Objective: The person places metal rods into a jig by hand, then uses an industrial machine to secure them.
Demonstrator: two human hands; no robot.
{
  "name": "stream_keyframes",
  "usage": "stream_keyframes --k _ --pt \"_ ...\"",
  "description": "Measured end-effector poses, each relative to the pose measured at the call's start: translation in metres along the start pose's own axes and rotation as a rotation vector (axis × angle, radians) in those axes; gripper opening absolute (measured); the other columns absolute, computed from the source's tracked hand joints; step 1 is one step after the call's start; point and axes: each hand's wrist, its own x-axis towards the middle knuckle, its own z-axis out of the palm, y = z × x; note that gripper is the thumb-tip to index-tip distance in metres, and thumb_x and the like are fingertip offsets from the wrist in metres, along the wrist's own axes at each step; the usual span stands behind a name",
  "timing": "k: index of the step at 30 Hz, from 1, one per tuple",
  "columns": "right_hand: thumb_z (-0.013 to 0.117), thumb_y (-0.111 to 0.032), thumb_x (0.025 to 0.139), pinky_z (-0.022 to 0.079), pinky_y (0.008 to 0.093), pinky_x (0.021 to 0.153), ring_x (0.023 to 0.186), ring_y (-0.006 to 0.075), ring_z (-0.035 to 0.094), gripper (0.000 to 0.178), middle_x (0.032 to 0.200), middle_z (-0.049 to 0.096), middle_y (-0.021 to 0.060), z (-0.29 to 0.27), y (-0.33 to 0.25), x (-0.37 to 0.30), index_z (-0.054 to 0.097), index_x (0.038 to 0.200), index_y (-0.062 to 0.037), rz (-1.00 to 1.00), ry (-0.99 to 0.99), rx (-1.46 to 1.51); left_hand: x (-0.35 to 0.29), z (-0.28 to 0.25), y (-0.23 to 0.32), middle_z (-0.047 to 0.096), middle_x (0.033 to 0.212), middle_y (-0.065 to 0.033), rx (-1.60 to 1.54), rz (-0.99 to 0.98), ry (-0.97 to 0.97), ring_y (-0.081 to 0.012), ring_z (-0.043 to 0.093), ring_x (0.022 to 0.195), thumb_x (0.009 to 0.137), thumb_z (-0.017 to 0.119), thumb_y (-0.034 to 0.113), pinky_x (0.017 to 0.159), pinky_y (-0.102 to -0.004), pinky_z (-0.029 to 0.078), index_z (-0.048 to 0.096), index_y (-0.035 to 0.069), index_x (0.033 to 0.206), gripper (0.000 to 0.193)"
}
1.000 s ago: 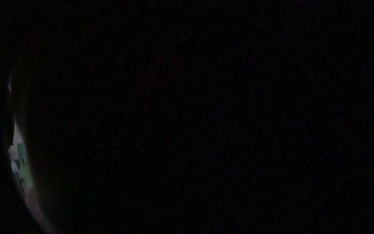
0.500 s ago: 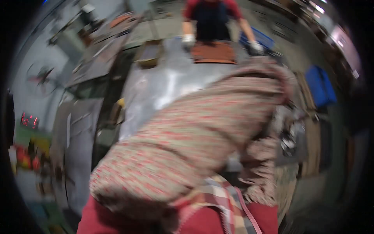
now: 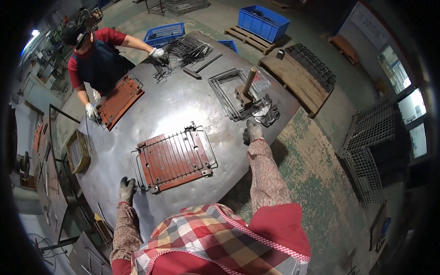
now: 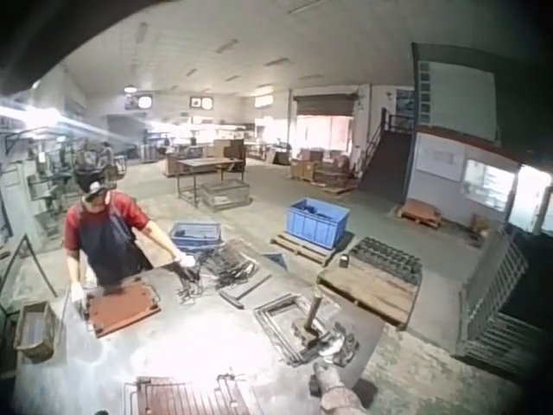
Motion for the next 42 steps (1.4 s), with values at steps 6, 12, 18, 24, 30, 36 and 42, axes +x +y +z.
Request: stream_keyframes --k 6,12,18,24,30,36,42 --pt "0.042 -0.038 0.092 0.045 0.0417 0.045 0.053 0.0282 0.057 0.041 0.064 0.058 0.0146 0.029 0.04 0.111 0.057 0.073 -0.0049 -0.098 -0.048 -0.173 0.011 0.048 0.013 0.051 0.057 -0.0047 -0.312 -0.058 0.021 -0.0172 0.049 0.044 0.088 0.051 0.024 0.04 -0.0311 0.039 0.053 0.003 0.081 0.022" --pt "0.048 -0.017 0.084 0.048 0.0417 0.061 0.068 0.029 0.063 0.018 0.074 0.064 0.0173 -0.06 0.086 0.27 0.064 0.082 -0.0086 -0.407 0.002 -0.444 -0.021 0.067 0.015 0.042 0.052 -0.0016 -0.609 -0.311 -0.188 -0.0147 0.04 0.039 0.087 0.049 0.019 0.035 -0.0295 0.029 0.048 0.01 0.079 0.012" --pt "0.057 -0.021 0.083 0.05 0.038 0.055 0.058 0.0244 0.062 0.016 0.063 0.06 0.0137 0.023 0.01 0.089 0.062 0.08 -0.006 -0.46 0.183 -0.698 -0.07 0.065 -0.024 0.039 0.052 -0.0003 -0.731 -0.372 -0.015 -0.0136 0.035 0.037 0.089 0.05 0.019 0.034 -0.0293 0.025 0.045 0.012 0.083 0.011" --pt "0.052 -0.014 0.086 0.053 0.0311 0.07 0.079 0.0236 0.061 0.02 0.084 0.06 0.0124 0.004 -0.026 0.027 0.058 0.09 0.0038 -0.346 -0.139 0.387 -0.06 0.076 -0.03 0.041 0.054 -0.0016 -0.751 -0.311 -0.098 -0.014 0.037 0.036 0.088 0.051 0.02 0.034 -0.0292 0.028 0.045 0.01 0.086 0.012" --pt "0.051 -0.008 0.086 0.055 0.0302 0.073 0.08 0.0247 0.061 0.014 0.09 0.059 0.0138 0.014 -0.048 0.005 0.057 0.093 0.0022 -0.202 -0.204 0.714 -0.05 0.081 -0.048 0.044 0.054 -0.0033 -0.699 -0.293 -0.081 -0.0151 0.04 0.037 0.087 0.05 0.02 0.034 -0.0298 0.031 0.045 0.008 0.088 0.013" --pt "0.048 -0.015 0.089 0.051 0.0264 0.057 0.064 0.0199 0.056 0.017 0.078 0.058 0.0103 0.028 -0.048 -0.027 0.056 0.087 0.0004 -0.251 -0.35 0.608 -0.048 0.08 -0.04 0.045 0.055 -0.0044 -0.638 -0.298 -0.026 -0.0164 0.043 0.039 0.084 0.051 0.02 0.035 -0.0322 0.034 0.047 0.008 0.085 0.013" --pt "0.05 -0.026 0.09 0.035 0.0233 0.043 0.051 0.0097 0.044 0.023 0.063 0.051 0.0017 0.061 -0.086 -0.072 0.058 0.081 -0.0056 -0.549 -0.212 0.382 0.017 0.105 -0.156 0.049 0.056 -0.006 0.006 0.285 0.081 -0.0178 0.048 0.043 0.079 0.049 0.018 0.038 -0.0333 0.037 0.051 0.008 0.071 0.013"
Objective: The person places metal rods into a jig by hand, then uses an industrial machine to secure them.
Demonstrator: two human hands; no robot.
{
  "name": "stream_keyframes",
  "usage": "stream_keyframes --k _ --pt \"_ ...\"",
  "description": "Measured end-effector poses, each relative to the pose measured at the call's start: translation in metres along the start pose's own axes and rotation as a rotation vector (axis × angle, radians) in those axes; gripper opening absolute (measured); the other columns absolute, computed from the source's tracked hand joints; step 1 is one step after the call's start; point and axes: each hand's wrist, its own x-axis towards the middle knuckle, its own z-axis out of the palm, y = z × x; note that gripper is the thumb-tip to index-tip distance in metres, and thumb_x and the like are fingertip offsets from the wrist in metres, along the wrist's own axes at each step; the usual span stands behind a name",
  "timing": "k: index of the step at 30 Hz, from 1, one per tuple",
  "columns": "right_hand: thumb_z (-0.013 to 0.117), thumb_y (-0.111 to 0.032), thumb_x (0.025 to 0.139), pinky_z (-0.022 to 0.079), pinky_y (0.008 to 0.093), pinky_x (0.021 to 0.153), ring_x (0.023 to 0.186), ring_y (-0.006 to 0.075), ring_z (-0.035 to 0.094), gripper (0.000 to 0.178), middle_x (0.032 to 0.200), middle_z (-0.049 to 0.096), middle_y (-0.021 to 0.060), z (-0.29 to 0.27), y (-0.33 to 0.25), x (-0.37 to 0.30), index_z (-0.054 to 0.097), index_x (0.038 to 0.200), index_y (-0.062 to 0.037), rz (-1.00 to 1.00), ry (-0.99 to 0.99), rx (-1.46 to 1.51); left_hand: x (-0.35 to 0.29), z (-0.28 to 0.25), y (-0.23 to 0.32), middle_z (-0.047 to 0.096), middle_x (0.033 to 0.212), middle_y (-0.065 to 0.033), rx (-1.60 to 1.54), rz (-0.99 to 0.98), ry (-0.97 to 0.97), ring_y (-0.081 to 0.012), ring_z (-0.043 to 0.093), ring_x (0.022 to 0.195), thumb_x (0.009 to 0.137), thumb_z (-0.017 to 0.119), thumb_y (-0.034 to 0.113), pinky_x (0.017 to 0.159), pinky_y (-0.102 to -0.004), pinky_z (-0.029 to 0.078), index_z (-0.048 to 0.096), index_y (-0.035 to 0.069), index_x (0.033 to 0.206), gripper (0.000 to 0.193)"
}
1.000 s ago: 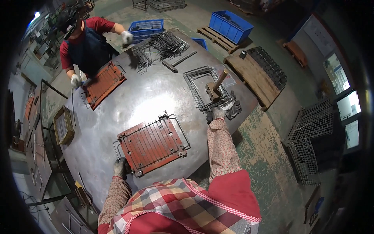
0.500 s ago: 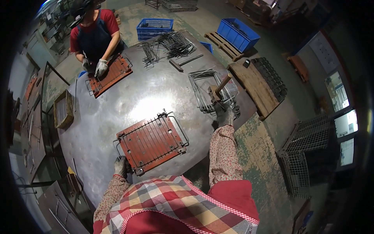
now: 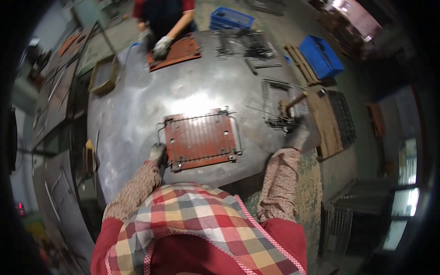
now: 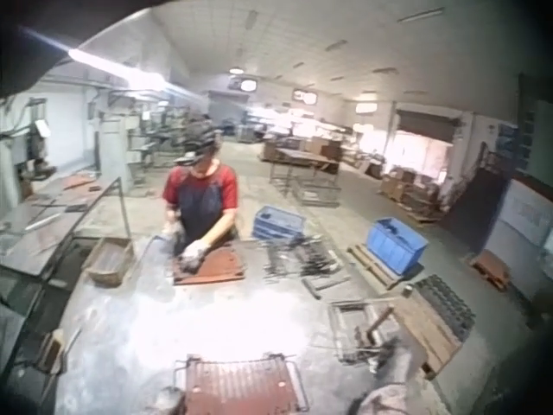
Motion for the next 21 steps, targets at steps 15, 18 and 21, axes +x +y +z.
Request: stream_keyframes --k 15,18,21 --pt "0.046 -0.016 0.094 0.035 0.0239 0.035 0.039 0.0077 0.042 0.021 0.058 0.051 0.0013 0.009 0.024 -0.138 0.053 0.111 -0.0058 -0.214 -0.382 -0.613 -0.024 -0.031 0.145 0.042 0.058 -0.0013 -0.677 -0.641 -0.031 -0.0128 0.038 0.044 0.085 0.048 0.017 0.037 -0.0304 0.031 0.047 0.01 0.086 0.007" --pt "0.047 -0.016 0.093 0.037 0.0245 0.037 0.042 0.0072 0.046 0.021 0.057 0.051 0.0004 0.001 0.032 -0.137 0.053 0.111 -0.0063 -0.266 -0.379 -0.783 -0.023 -0.03 0.146 0.042 0.058 -0.0015 -0.673 -0.628 -0.033 -0.0131 0.038 0.044 0.085 0.048 0.017 0.038 -0.0305 0.031 0.047 0.01 0.086 0.007" --pt "0.046 -0.018 0.094 0.042 0.0302 0.042 0.047 0.0146 0.054 0.022 0.058 0.055 0.0043 0.005 0.032 -0.148 0.054 0.111 -0.0075 -0.362 -0.37 -0.919 -0.023 -0.029 0.145 0.043 0.058 -0.0018 -0.674 -0.615 -0.026 -0.0135 0.038 0.044 0.084 0.048 0.017 0.038 -0.0308 0.031 0.047 0.01 0.086 0.007"
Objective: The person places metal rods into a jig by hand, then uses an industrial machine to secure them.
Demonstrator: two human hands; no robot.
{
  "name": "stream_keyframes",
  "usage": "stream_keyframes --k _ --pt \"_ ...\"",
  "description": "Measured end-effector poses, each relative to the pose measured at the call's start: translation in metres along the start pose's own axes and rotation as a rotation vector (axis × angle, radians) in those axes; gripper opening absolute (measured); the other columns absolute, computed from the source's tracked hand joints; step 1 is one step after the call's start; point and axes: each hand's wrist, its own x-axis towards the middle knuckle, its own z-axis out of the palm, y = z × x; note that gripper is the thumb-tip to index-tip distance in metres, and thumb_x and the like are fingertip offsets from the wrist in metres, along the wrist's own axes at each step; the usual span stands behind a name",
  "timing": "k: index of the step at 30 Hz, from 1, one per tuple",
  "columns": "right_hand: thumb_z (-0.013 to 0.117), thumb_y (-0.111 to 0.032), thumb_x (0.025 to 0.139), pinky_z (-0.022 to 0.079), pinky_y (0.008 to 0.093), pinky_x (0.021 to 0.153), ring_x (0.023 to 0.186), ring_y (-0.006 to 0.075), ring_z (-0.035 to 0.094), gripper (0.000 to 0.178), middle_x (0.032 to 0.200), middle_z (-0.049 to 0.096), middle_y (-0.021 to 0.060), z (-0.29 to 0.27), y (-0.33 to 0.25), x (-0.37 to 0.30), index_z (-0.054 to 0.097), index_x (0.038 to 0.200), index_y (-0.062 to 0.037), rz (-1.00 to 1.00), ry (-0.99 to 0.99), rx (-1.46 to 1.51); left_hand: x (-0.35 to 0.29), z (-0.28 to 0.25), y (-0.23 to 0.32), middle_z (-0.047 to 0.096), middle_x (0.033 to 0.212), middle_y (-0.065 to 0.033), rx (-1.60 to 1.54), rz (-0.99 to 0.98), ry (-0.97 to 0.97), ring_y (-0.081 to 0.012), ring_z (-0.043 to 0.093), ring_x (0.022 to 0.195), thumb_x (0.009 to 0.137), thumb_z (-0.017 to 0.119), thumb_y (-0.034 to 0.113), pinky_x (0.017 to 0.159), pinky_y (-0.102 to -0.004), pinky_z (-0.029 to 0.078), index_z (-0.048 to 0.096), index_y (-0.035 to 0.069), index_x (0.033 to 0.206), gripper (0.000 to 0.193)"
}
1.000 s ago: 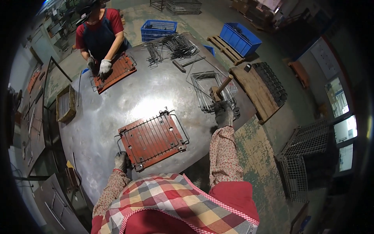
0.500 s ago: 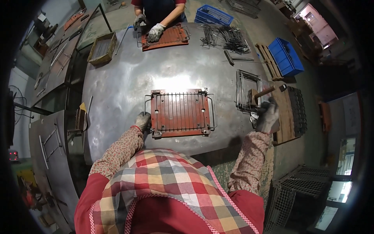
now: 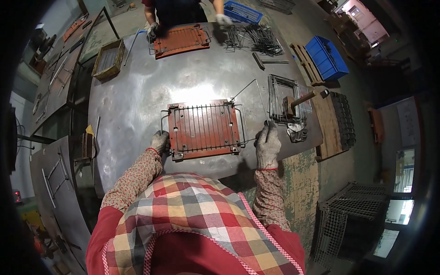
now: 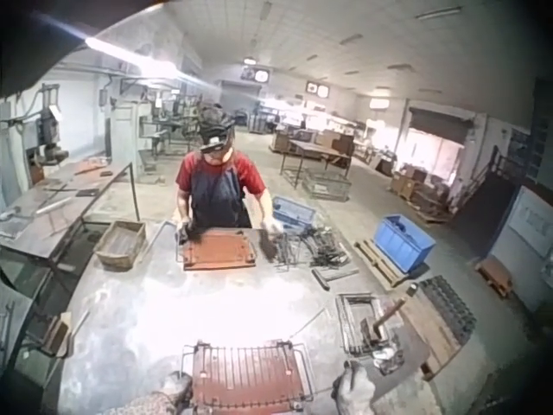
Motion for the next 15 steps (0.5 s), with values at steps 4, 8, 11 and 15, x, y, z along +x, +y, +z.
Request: stream_keyframes --k 4,8,11,15 --pt "0.045 -0.02 0.093 0.046 0.0421 0.055 0.063 0.0344 0.061 0.026 0.073 0.062 0.0161 0.004 -0.018 -0.005 0.053 0.114 -0.0068 -0.057 0.025 -0.275 0.002 -0.001 -0.002 0.043 0.058 -0.0022 -0.009 0.014 0.006 -0.0137 0.039 0.044 0.085 0.048 0.018 0.038 -0.0311 0.031 0.048 0.01 0.086 0.008" --pt "0.045 -0.019 0.093 0.046 0.0464 0.059 0.073 0.0406 0.061 0.029 0.082 0.062 0.0219 -0.001 -0.001 0.002 0.051 0.118 -0.0067 -0.09 0.044 -0.367 0.004 0.0 -0.001 0.043 0.059 -0.0024 0.019 0.001 -0.006 -0.0138 0.039 0.045 0.085 0.048 0.018 0.039 -0.0306 0.032 0.048 0.009 0.087 0.009" --pt "0.045 -0.018 0.093 0.047 0.0459 0.056 0.069 0.0392 0.061 0.029 0.079 0.063 0.0198 0.005 0.002 0.003 0.05 0.119 -0.0063 -0.065 0.018 -0.378 0.004 0.0 -0.002 0.044 0.059 -0.0028 -0.003 0.001 -0.017 -0.014 0.039 0.045 0.085 0.048 0.018 0.039 -0.0306 0.032 0.048 0.009 0.088 0.01" --pt "0.045 -0.015 0.093 0.047 0.0424 0.051 0.06 0.0313 0.063 0.029 0.072 0.063 0.0144 0.016 -0.017 -0.011 0.049 0.121 -0.0071 -0.146 0.039 -0.218 0.008 -0.002 -0.004 0.044 0.058 -0.0038 0.037 0.009 -0.018 -0.0152 0.04 0.044 0.085 0.048 0.018 0.039 -0.0321 0.033 0.047 0.008 0.088 0.011"
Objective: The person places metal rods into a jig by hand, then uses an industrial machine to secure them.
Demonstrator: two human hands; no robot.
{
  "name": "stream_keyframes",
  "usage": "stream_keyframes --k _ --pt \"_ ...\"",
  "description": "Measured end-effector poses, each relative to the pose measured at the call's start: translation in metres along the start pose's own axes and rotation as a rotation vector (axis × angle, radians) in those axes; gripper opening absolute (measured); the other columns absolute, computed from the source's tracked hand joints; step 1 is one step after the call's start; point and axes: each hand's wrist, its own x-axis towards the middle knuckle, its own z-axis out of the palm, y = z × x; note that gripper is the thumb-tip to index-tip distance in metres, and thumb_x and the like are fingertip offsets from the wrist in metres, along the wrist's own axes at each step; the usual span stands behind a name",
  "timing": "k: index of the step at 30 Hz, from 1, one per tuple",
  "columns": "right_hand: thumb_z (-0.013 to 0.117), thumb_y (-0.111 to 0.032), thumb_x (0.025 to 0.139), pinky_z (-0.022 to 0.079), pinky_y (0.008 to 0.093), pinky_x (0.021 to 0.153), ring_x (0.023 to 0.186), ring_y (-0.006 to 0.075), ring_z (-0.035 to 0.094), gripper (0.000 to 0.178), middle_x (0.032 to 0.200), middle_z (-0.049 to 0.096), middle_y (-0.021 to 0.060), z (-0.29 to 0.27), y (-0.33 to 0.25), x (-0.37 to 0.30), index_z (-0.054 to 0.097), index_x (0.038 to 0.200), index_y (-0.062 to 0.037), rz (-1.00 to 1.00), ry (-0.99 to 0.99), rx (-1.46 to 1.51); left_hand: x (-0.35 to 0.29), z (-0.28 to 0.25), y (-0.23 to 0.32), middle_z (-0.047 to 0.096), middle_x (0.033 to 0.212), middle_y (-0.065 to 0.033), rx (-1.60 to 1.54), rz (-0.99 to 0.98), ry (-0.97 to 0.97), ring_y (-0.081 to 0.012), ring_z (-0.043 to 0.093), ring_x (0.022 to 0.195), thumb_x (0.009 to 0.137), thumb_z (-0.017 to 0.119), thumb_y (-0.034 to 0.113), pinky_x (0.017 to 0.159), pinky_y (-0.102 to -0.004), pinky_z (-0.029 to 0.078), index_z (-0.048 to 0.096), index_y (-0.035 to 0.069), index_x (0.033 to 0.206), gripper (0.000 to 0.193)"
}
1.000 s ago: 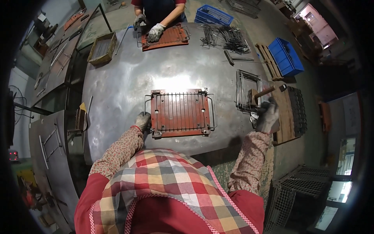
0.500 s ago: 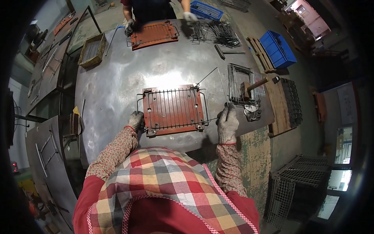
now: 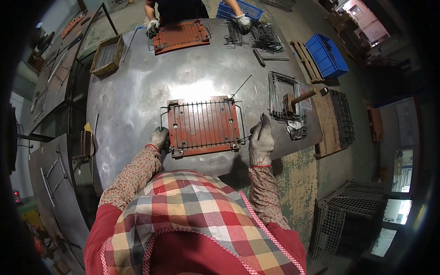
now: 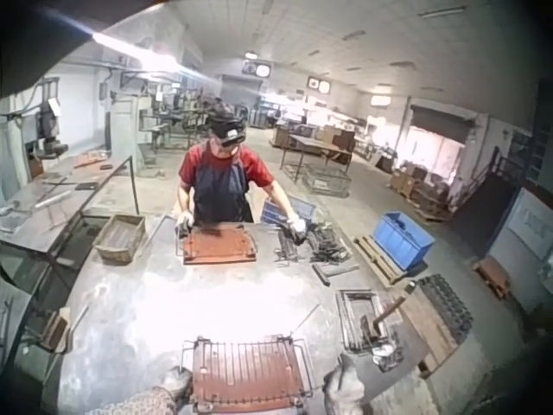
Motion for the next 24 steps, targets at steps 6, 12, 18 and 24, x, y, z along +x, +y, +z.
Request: stream_keyframes --k 6,12,18,24 --pt "0.044 -0.009 0.092 0.051 0.0368 0.054 0.062 0.028 0.065 0.036 0.073 0.065 0.0127 0.01 0.004 -0.007 0.04 0.128 -0.0085 -0.179 -0.005 0.0 0.016 -0.007 -0.009 0.045 0.058 -0.0054 0.089 0.024 -0.045 -0.017 0.043 0.044 0.084 0.048 0.018 0.039 -0.0334 0.035 0.046 0.007 0.088 0.013" --pt "0.043 -0.011 0.093 0.05 0.0339 0.052 0.059 0.0251 0.064 0.035 0.079 0.066 0.0123 0.014 -0.01 -0.019 0.04 0.128 -0.0088 -0.203 -0.141 -0.037 0.015 -0.003 -0.005 0.045 0.057 -0.0051 0.073 0.044 -0.02 -0.0168 0.043 0.043 0.084 0.048 0.018 0.038 -0.0329 0.034 0.047 0.006 0.086 0.012" --pt "0.053 -0.017 0.092 0.049 0.03 0.068 0.086 0.02 0.063 0.045 0.098 0.062 0.0171 -0.008 -0.021 -0.043 0.035 0.132 -0.0065 -0.091 -0.635 0.031 0.003 -0.006 0.003 0.045 0.057 -0.0045 0.008 -0.004 -0.039 -0.0161 0.042 0.043 0.085 0.049 0.022 0.038 -0.032 0.034 0.046 0.007 0.086 0.015" --pt "0.054 -0.025 0.091 0.048 0.0249 0.059 0.065 0.0102 0.059 0.036 0.085 0.064 0.009 -0.009 0.046 -0.057 0.052 0.117 -0.0005 0.488 -0.637 0.205 -0.008 0.002 0.013 0.044 0.057 -0.003 -0.035 -0.037 -0.011 -0.0145 0.04 0.043 0.084 0.051 0.026 0.037 -0.0314 0.03 0.046 0.01 0.084 0.017"
